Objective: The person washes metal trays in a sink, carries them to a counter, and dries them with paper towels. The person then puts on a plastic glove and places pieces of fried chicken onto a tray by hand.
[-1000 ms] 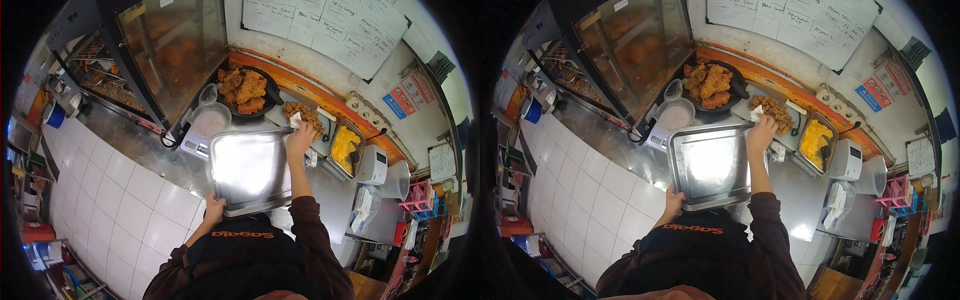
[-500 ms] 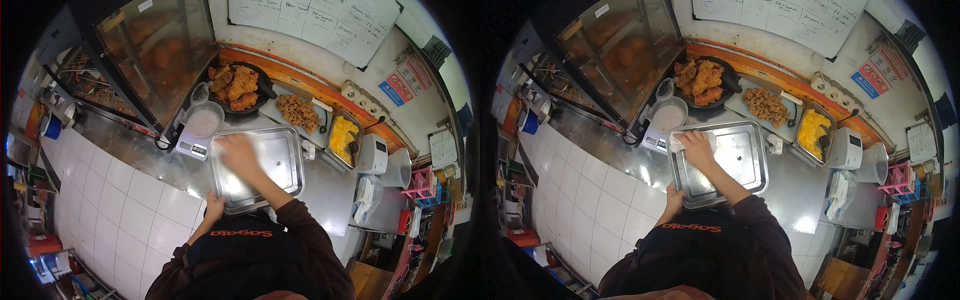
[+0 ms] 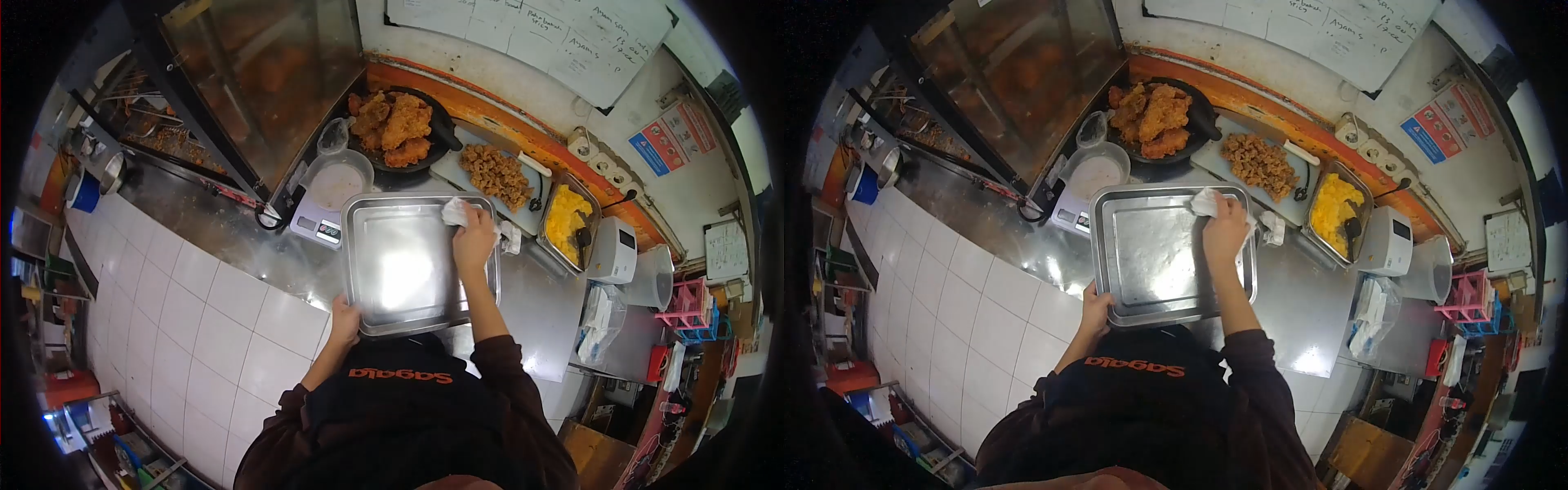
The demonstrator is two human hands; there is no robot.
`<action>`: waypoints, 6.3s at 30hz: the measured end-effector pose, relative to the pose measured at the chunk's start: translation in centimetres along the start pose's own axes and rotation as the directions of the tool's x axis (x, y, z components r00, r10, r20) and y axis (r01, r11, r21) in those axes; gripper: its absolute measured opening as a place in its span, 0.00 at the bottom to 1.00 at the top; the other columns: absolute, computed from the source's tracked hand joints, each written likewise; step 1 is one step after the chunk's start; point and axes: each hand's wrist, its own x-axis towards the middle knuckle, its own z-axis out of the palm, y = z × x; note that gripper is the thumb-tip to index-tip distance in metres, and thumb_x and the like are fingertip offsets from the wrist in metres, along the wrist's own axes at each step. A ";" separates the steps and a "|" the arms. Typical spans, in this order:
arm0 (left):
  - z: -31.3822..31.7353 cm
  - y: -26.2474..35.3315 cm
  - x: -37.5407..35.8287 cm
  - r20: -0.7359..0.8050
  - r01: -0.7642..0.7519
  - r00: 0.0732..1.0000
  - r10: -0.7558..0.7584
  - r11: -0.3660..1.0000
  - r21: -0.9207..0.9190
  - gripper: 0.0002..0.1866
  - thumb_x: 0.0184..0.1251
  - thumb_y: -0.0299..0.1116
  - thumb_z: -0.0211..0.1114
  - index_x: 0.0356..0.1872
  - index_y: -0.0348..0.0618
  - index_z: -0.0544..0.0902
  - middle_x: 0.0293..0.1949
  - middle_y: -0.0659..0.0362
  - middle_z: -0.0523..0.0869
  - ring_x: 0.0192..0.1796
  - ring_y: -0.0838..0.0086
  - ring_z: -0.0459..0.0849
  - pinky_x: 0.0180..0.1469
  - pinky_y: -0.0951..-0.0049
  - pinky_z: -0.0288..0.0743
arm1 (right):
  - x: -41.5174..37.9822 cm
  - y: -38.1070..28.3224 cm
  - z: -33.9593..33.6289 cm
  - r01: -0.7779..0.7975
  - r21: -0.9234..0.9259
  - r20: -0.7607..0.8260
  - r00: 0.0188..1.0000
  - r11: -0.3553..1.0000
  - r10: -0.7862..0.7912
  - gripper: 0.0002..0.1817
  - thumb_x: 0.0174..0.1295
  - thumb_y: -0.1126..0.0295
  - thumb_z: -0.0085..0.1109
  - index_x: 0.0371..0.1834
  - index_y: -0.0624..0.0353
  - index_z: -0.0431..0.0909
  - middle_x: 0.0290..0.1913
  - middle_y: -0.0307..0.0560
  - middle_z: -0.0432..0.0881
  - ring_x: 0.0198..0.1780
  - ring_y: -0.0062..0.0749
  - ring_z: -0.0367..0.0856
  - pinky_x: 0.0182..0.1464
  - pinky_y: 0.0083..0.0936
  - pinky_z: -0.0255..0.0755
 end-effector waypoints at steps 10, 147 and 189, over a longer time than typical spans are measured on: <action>-1.5 -5.0 4.8 -0.099 -0.109 0.990 0.105 0.993 -0.035 0.16 0.66 0.40 0.54 0.41 0.34 0.76 0.32 0.61 0.80 0.32 0.80 0.76 0.35 0.79 0.72 | -8.8 -10.6 -0.4 0.397 0.284 0.110 0.891 0.873 -0.441 0.15 0.39 0.72 0.57 0.35 0.47 0.80 0.31 0.43 0.75 0.35 0.40 0.75 0.36 0.33 0.69; 1.1 0.8 -7.4 -0.086 -0.175 0.980 0.179 0.983 0.047 0.09 0.42 0.17 0.51 0.28 0.35 0.75 0.18 0.65 0.73 0.20 0.83 0.68 0.22 0.82 0.60 | -6.4 -17.2 -3.2 0.204 0.818 -0.022 0.945 0.538 -0.325 0.16 0.46 0.79 0.52 0.42 0.60 0.73 0.41 0.52 0.72 0.42 0.48 0.74 0.44 0.31 0.69; -4.1 0.4 -7.2 -0.104 -0.090 0.992 0.074 0.983 -0.158 0.21 0.43 0.19 0.50 0.44 0.34 0.70 0.36 0.57 0.75 0.41 0.68 0.75 0.44 0.71 0.70 | -11.7 -13.9 -2.0 0.388 0.611 0.125 0.813 0.690 -0.568 0.21 0.45 0.74 0.54 0.47 0.56 0.74 0.52 0.51 0.68 0.51 0.45 0.66 0.54 0.38 0.64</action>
